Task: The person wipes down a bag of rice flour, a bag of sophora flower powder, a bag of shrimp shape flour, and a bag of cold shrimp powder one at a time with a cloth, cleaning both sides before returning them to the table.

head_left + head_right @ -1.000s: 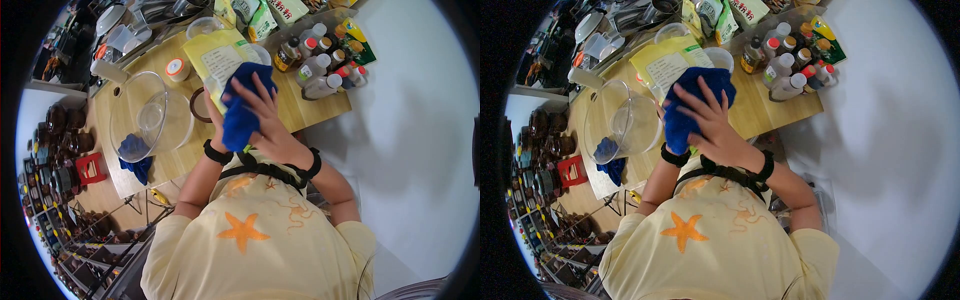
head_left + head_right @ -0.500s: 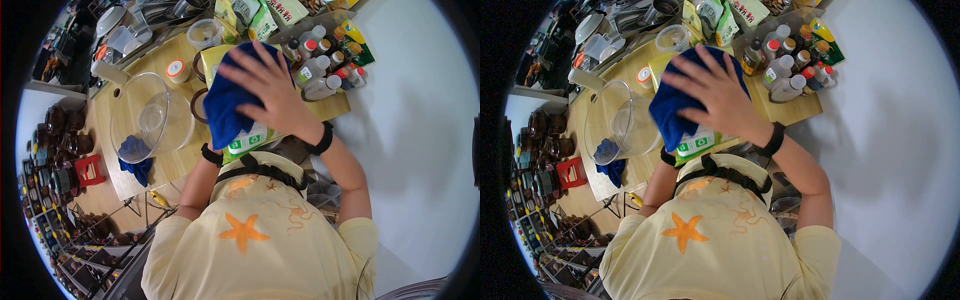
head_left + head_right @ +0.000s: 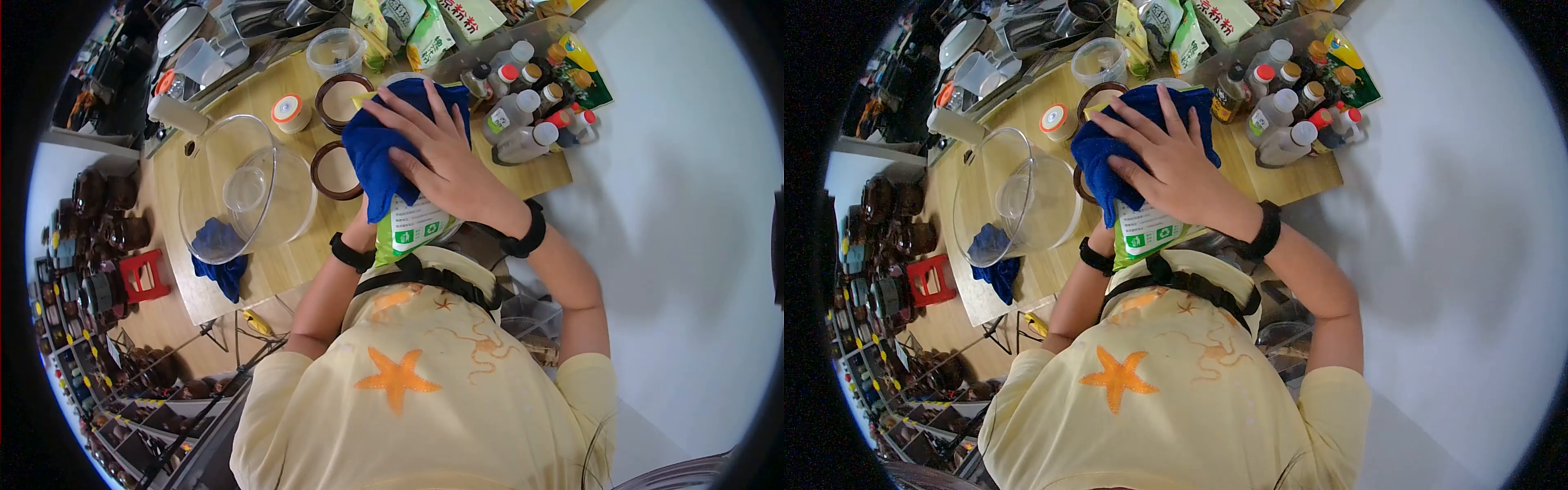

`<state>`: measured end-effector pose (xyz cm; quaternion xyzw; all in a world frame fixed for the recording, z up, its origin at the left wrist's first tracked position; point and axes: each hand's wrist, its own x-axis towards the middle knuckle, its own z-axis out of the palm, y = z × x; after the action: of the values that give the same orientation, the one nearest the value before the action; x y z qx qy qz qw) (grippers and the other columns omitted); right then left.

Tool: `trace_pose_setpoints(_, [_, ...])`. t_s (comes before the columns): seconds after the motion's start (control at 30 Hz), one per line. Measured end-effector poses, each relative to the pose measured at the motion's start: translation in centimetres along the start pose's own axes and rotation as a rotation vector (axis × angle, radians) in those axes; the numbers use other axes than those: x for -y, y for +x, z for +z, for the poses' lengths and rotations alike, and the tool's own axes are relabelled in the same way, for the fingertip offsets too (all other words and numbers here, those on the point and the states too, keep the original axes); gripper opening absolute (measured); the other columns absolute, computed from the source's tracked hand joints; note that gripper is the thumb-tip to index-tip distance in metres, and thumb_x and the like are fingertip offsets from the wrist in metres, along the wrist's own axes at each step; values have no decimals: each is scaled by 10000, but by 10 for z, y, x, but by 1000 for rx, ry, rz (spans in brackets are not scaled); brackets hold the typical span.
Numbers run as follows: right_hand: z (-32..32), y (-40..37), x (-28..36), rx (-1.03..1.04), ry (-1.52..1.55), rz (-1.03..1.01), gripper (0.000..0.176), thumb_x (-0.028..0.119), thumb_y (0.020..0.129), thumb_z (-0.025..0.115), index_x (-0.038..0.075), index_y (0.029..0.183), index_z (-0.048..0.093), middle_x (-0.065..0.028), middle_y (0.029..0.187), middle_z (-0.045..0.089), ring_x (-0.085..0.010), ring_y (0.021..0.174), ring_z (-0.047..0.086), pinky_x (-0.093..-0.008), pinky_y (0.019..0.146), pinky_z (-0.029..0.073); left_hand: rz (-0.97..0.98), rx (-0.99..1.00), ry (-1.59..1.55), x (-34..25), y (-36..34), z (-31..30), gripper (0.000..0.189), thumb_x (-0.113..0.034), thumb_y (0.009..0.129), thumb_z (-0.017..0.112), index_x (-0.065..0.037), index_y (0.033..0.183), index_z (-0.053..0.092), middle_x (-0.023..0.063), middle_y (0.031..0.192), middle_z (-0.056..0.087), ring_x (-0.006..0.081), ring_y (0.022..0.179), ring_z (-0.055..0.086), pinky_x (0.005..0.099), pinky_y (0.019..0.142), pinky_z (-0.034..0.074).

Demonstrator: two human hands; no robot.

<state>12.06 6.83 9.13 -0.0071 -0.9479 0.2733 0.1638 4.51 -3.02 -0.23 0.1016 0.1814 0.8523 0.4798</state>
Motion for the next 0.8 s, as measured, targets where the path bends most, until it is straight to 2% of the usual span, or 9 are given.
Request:
trace_pose_setpoints(0.2, [2, 2, 6, 75, 37, -54, 400, 350, 918, 429, 286, 1313, 425, -4, 1424, 325, -299, 1356, 172, -663, 993, 121, 57, -73, -22, 0, 2, -2, 686, -574, 889, 309, -88, 1373, 292, 142, 1352, 384, 322, 1222, 396, 412, 1038, 317])
trace_pose_setpoints(0.3, [-1, -5, 13, 220, 3, -118, 394, 319, 930, 399, 272, 1321, 423, 10, 1441, 298, -318, 1359, 161, -620, 1015, 88, 12, -56, -79, 1, -10, -6, 686, -573, 889, 310, -88, 1374, 291, 142, 1352, 384, 321, 1223, 395, 412, 1038, 317])
trace_pose_setpoints(0.43, [-6, -16, 21, 205, -53, -152, 419, 346, 915, 418, 273, 1328, 413, 18, 1441, 298, -336, 1350, 178, -600, 1017, 123, -90, 34, -128, 0, -25, -8, 685, -572, 890, 312, -89, 1374, 289, 142, 1352, 383, 321, 1224, 394, 412, 1038, 317])
trace_pose_setpoints(0.53, [-7, -26, 25, 181, -124, -168, 456, 391, 886, 465, 281, 1325, 409, 10, 1416, 337, -352, 1321, 234, -628, 983, 194, -137, 73, -132, 1, -30, -8, 684, -570, 890, 314, -89, 1375, 288, 142, 1352, 383, 321, 1225, 393, 412, 1038, 317])
trace_pose_setpoints(0.63, [-11, -40, 32, 211, -166, -114, 494, 333, 860, 500, 266, 1339, 399, 9, 1443, 291, -358, 1334, 200, -583, 1028, 135, -177, 104, -127, -2, -31, -8, 683, -569, 890, 315, -89, 1376, 287, 143, 1352, 383, 320, 1226, 392, 412, 1038, 317])
trace_pose_setpoints(0.8, [-8, -58, 33, 219, -126, -67, 527, 271, 830, 537, 254, 1339, 403, 9, 1443, 285, -352, 1344, 176, -589, 1041, 111, -219, 142, -128, -4, -31, -10, 683, -567, 890, 318, -89, 1376, 285, 143, 1352, 383, 320, 1227, 391, 412, 1038, 317])
